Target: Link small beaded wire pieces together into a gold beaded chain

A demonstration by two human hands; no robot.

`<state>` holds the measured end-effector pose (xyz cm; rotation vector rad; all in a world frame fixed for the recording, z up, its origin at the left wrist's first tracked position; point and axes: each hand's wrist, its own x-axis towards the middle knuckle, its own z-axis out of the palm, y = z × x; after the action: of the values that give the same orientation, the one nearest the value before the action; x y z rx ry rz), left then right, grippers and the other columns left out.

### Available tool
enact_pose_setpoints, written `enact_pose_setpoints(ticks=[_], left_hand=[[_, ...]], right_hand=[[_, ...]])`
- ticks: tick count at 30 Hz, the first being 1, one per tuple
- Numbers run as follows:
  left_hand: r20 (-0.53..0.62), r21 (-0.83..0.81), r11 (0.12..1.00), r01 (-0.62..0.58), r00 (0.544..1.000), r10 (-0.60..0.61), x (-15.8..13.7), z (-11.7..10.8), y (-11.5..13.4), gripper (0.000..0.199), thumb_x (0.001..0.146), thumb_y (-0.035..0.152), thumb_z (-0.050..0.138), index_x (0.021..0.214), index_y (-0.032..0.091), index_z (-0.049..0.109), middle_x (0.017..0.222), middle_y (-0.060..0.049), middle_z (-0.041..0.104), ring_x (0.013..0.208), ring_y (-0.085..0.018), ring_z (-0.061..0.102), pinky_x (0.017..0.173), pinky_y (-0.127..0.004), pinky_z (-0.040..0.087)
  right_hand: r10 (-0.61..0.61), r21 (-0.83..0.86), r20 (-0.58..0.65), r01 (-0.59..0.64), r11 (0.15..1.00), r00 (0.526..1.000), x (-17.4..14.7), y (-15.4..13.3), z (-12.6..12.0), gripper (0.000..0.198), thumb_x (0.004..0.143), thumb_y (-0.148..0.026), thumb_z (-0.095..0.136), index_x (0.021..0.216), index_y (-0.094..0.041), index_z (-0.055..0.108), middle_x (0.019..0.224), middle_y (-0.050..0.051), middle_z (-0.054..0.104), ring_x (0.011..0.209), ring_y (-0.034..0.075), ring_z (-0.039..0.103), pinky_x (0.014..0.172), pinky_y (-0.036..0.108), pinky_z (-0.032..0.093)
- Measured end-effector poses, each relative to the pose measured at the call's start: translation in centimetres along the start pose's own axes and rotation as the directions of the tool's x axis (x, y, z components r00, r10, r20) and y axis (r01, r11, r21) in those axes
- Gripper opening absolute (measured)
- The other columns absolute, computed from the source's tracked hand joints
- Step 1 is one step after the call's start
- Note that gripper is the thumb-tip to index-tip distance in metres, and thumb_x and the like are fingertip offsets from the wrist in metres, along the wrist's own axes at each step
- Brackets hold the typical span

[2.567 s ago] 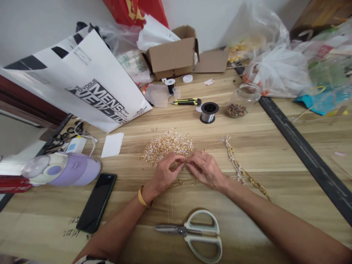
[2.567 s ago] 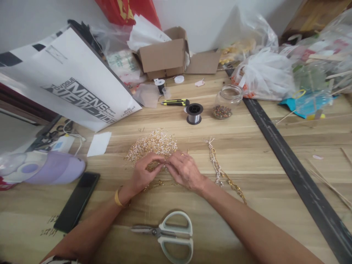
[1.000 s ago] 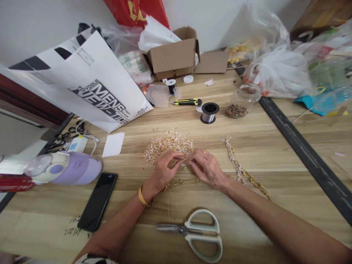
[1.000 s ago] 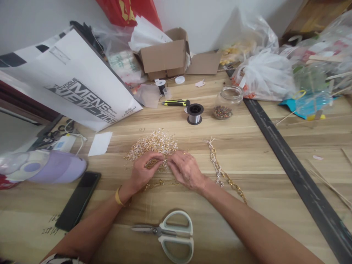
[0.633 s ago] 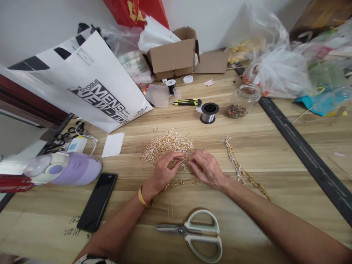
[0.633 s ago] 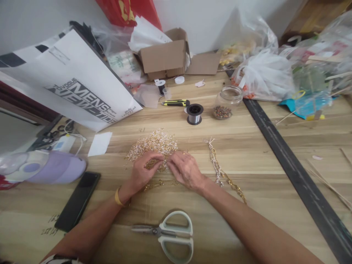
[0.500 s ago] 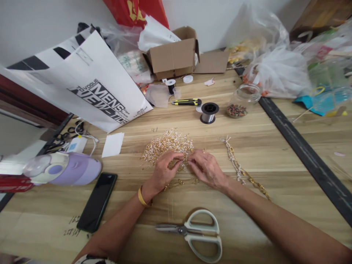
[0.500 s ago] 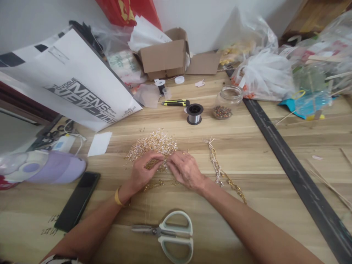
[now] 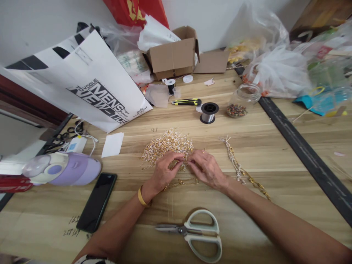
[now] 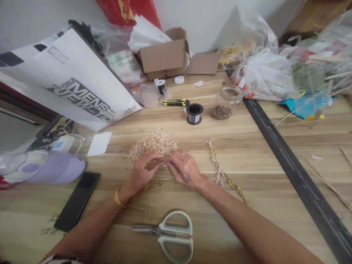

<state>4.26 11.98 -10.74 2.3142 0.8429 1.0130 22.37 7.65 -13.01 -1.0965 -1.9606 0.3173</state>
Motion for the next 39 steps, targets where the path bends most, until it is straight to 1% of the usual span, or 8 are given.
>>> enact_pose_setpoints(ticks=[4, 7, 11, 16, 22, 27, 39], left_hand=[[0.030, -0.035, 0.998, 0.059, 0.998, -0.058, -0.06, -0.01, -0.02, 0.013, 0.082, 0.013, 0.062, 0.094, 0.017, 0.064, 0.088, -0.006, 0.071, 0.080, -0.015, 0.067, 0.077, -0.029, 0.053], [0.071, -0.093, 0.986, 0.136, 0.989, -0.130, -0.05, -0.01, 0.01, 0.014, 0.080, 0.012, 0.063, 0.093, 0.017, 0.064, 0.089, -0.006, 0.071, 0.079, -0.015, 0.067, 0.076, -0.028, 0.055], [0.088, -0.233, 0.940, 0.249, 0.968, -0.234, 0.08, -0.05, 0.10, 0.017, 0.078, 0.012, 0.065, 0.095, 0.016, 0.064, 0.088, -0.006, 0.071, 0.079, -0.014, 0.068, 0.077, -0.027, 0.056], [0.104, -0.340, 0.886, 0.315, 0.949, -0.297, 0.23, -0.15, 0.03, 0.018, 0.078, 0.012, 0.066, 0.095, 0.015, 0.064, 0.086, -0.005, 0.071, 0.079, -0.014, 0.068, 0.078, -0.027, 0.057], [0.117, -0.390, 0.851, 0.353, 0.935, -0.334, 0.29, -0.25, -0.26, 0.019, 0.077, 0.013, 0.067, 0.096, 0.015, 0.064, 0.085, -0.006, 0.071, 0.079, -0.014, 0.068, 0.078, -0.028, 0.057], [0.130, -0.410, 0.837, 0.362, 0.932, -0.340, 0.32, -0.32, -0.44, 0.020, 0.077, 0.015, 0.068, 0.096, 0.015, 0.064, 0.087, -0.007, 0.071, 0.081, -0.015, 0.068, 0.079, -0.029, 0.057], [0.139, -0.408, 0.842, 0.354, 0.935, -0.325, 0.31, -0.33, -0.38, 0.021, 0.077, 0.015, 0.068, 0.097, 0.015, 0.064, 0.086, -0.006, 0.071, 0.079, -0.015, 0.068, 0.078, -0.029, 0.057]], right_hand=[[-0.003, -0.002, -0.003, 0.003, 1.000, 1.000, 0.00, 0.00, -0.02, 0.008, 0.093, -0.017, 0.045, 0.089, -0.018, 0.053, 0.078, 0.005, 0.058, 0.072, 0.018, 0.052, 0.067, 0.030, 0.040], [0.004, 0.004, -0.005, -0.004, 1.000, 1.000, 0.03, -0.02, -0.02, 0.008, 0.093, -0.017, 0.046, 0.089, -0.018, 0.053, 0.077, 0.005, 0.057, 0.070, 0.017, 0.051, 0.066, 0.030, 0.039], [-0.011, 0.026, -0.043, 0.012, 1.000, 0.999, 0.08, -0.05, -0.04, 0.006, 0.093, -0.017, 0.046, 0.090, -0.018, 0.052, 0.075, 0.004, 0.056, 0.069, 0.017, 0.051, 0.065, 0.029, 0.039], [0.001, 0.039, -0.045, 0.001, 0.999, 0.999, 0.08, -0.10, -0.13, 0.007, 0.092, -0.017, 0.046, 0.090, -0.019, 0.052, 0.075, 0.004, 0.057, 0.069, 0.017, 0.051, 0.065, 0.029, 0.039], [0.027, 0.058, -0.046, -0.025, 0.998, 0.999, 0.06, -0.13, -0.20, 0.007, 0.092, -0.016, 0.045, 0.090, -0.019, 0.052, 0.078, 0.005, 0.059, 0.071, 0.018, 0.052, 0.065, 0.030, 0.040], [0.023, 0.058, -0.042, -0.020, 0.998, 0.999, 0.00, -0.01, -0.15, 0.007, 0.092, -0.017, 0.045, 0.091, -0.020, 0.052, 0.079, 0.005, 0.060, 0.072, 0.018, 0.053, 0.066, 0.030, 0.041], [0.009, 0.040, -0.031, -0.008, 0.999, 0.999, 0.05, -0.08, -0.14, 0.007, 0.093, -0.017, 0.046, 0.090, -0.020, 0.052, 0.078, 0.005, 0.059, 0.072, 0.018, 0.053, 0.066, 0.030, 0.040]])
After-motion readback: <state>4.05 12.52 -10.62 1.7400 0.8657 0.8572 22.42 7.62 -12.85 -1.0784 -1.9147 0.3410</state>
